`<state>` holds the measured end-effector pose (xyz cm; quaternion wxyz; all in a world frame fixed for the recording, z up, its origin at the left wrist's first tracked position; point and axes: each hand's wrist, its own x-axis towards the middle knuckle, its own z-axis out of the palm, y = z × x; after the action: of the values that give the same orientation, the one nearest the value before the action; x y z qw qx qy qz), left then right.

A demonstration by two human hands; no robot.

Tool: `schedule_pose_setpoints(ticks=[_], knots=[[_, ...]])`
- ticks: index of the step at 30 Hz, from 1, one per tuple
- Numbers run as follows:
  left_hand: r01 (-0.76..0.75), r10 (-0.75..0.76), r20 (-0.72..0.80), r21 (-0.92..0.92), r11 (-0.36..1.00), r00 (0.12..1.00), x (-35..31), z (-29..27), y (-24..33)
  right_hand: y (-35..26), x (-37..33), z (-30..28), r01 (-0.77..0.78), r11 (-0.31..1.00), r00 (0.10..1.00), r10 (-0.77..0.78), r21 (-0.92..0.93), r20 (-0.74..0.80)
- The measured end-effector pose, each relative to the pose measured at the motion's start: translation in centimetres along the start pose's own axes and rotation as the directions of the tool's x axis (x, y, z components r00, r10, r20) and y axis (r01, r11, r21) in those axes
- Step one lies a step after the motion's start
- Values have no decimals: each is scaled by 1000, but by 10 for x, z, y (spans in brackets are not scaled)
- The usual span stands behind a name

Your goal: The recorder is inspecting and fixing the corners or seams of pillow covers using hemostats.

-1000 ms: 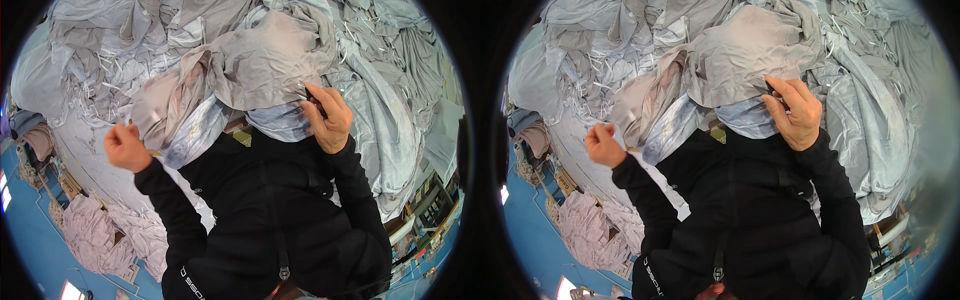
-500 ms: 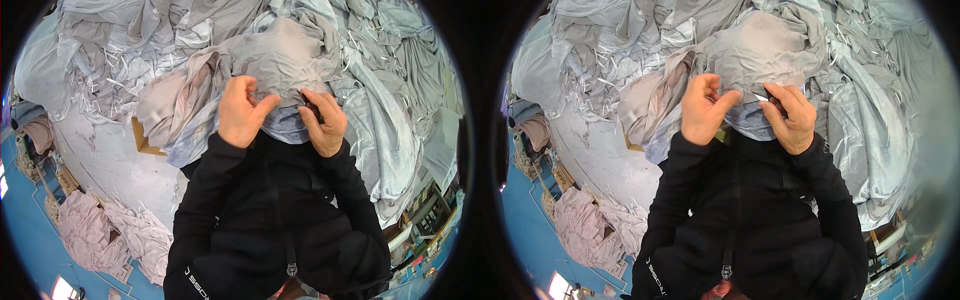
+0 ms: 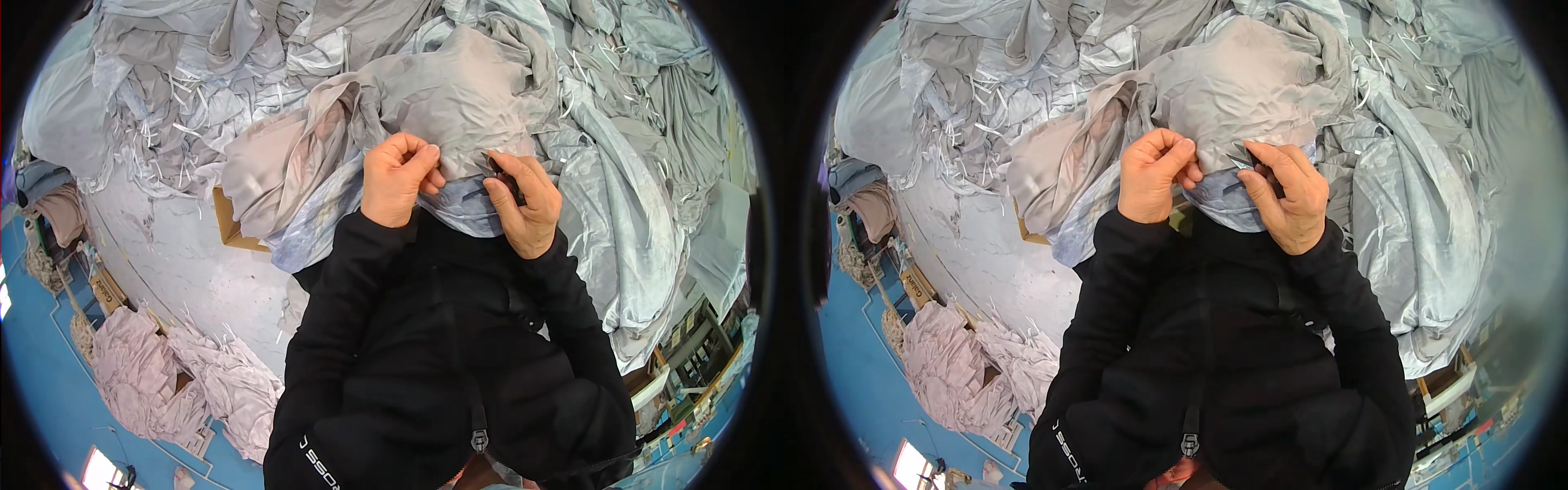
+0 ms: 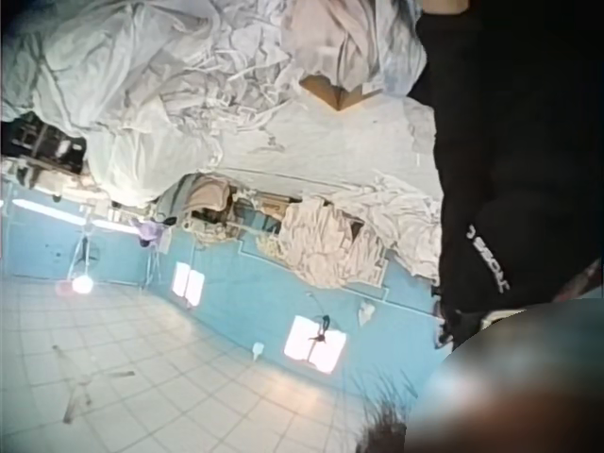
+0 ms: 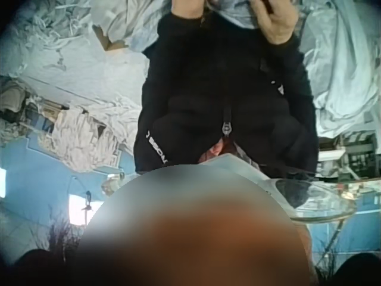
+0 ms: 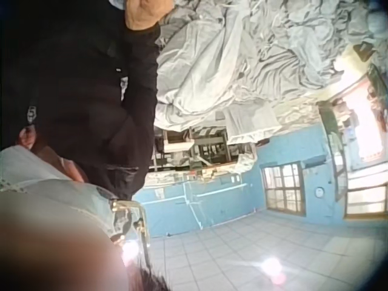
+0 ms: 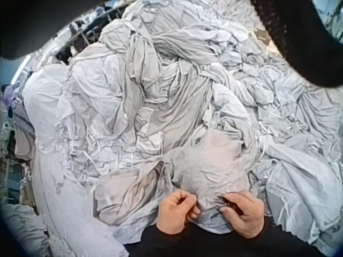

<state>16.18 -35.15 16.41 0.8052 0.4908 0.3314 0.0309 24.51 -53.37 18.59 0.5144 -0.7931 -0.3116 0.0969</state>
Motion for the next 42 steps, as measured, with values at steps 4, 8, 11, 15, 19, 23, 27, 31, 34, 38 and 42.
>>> schedule_pose_setpoints(ticks=[4,8,11,15,19,23,27,31,34,38,42], knots=[[37,-35,16,-198,980,999,-5,-8,-5,-2,1,1,-22,1000,1000,22,1,18],[-58,57,-14,-115,992,998,-10,-7,-6,-4,3,2,18,999,999,-16,-36,47],[-177,179,-47,44,983,983,-18,3,-2,-13,12,3,201,967,978,-190,-154,85],[-242,247,-63,73,967,967,-23,8,-3,-24,20,9,237,925,968,-198,-297,155],[-233,237,-53,69,970,970,-25,10,-3,-22,20,11,238,929,968,-204,-283,145],[-260,264,-54,78,962,963,-26,9,-5,-20,20,15,241,936,968,-211,-258,138],[-271,276,-45,93,958,960,-26,9,-6,-18,20,16,244,935,968,-220,-258,118],[-277,281,-52,75,958,958,-27,11,-6,-16,20,18,252,933,967,-230,-257,113],[-274,280,-61,92,957,958,-27,11,-6,-16,21,18,259,930,965,-239,-261,106],[-261,265,-59,64,963,962,-26,10,-8,-17,20,17,245,934,969,-227,-258,100],[-263,265,-74,36,964,961,-25,9,-10,-18,20,14,266,929,963,-243,-257,121]])
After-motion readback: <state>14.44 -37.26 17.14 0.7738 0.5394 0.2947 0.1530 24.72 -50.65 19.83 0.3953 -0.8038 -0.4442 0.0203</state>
